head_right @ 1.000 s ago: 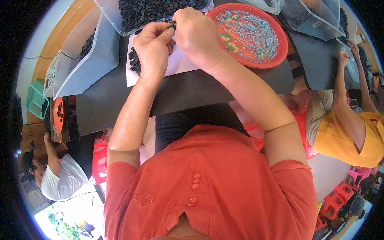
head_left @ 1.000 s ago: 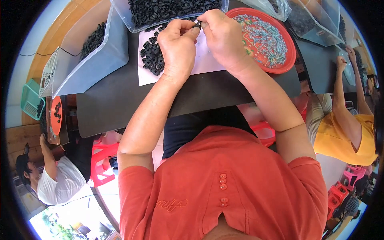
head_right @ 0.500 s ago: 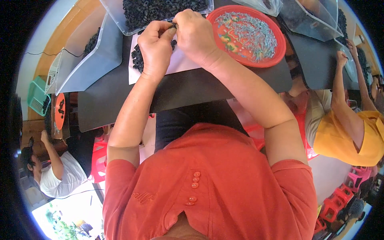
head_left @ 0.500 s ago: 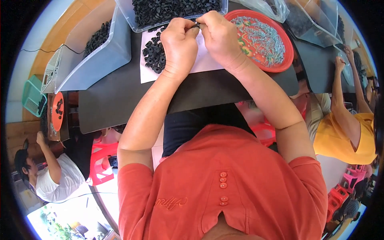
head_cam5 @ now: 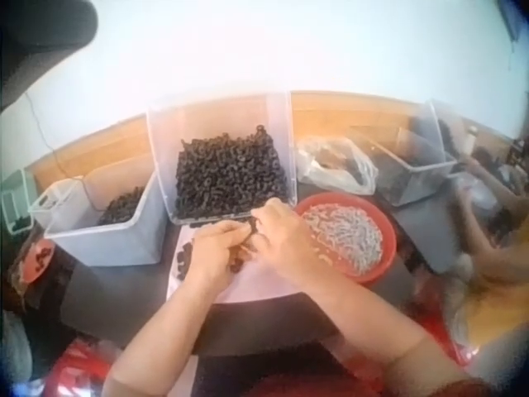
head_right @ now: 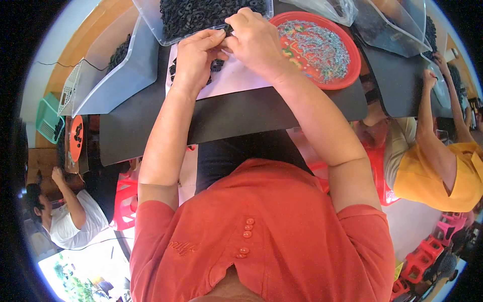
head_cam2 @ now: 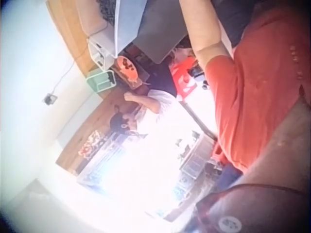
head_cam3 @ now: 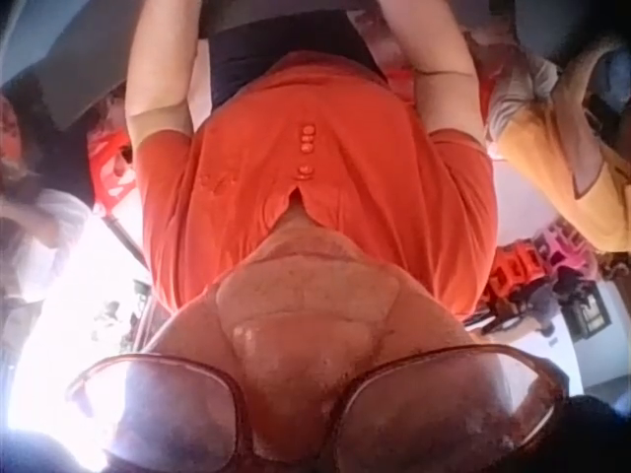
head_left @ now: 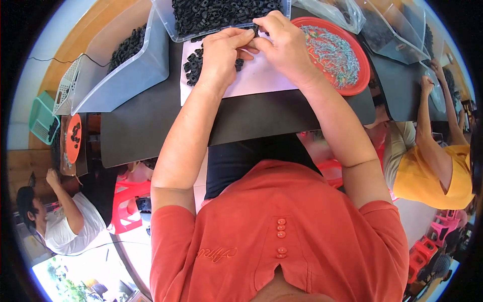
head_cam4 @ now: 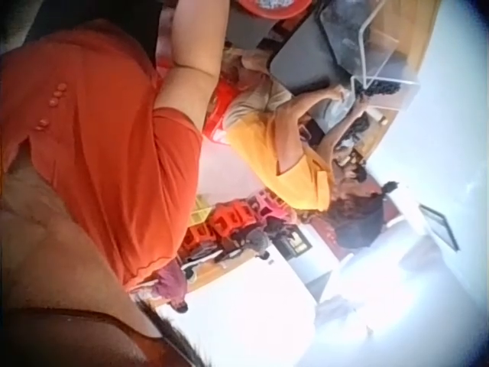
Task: Assembling small black plastic components by hand in a workshop setting.
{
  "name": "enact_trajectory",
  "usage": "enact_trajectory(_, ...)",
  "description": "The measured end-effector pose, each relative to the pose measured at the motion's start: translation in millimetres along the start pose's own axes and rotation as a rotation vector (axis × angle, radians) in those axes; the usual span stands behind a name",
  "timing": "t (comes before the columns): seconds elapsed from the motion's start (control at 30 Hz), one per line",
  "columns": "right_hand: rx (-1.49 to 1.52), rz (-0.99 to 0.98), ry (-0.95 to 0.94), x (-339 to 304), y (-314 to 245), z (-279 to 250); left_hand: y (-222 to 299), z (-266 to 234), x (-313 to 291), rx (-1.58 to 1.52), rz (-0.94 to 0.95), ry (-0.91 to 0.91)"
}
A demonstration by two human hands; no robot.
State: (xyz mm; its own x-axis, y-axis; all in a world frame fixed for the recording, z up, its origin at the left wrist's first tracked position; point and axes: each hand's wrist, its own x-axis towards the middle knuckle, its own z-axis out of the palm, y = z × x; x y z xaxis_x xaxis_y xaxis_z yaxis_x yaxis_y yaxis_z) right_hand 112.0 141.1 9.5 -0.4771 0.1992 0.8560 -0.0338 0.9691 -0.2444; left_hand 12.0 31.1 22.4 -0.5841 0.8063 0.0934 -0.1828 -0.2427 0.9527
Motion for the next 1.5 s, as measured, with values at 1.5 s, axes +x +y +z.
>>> enact_trajectory(1.5,0.561,0.565,0.149,15.1,7.8,-28.3,-36.8,-3.7,12.8,1.824,0.803,-0.057)
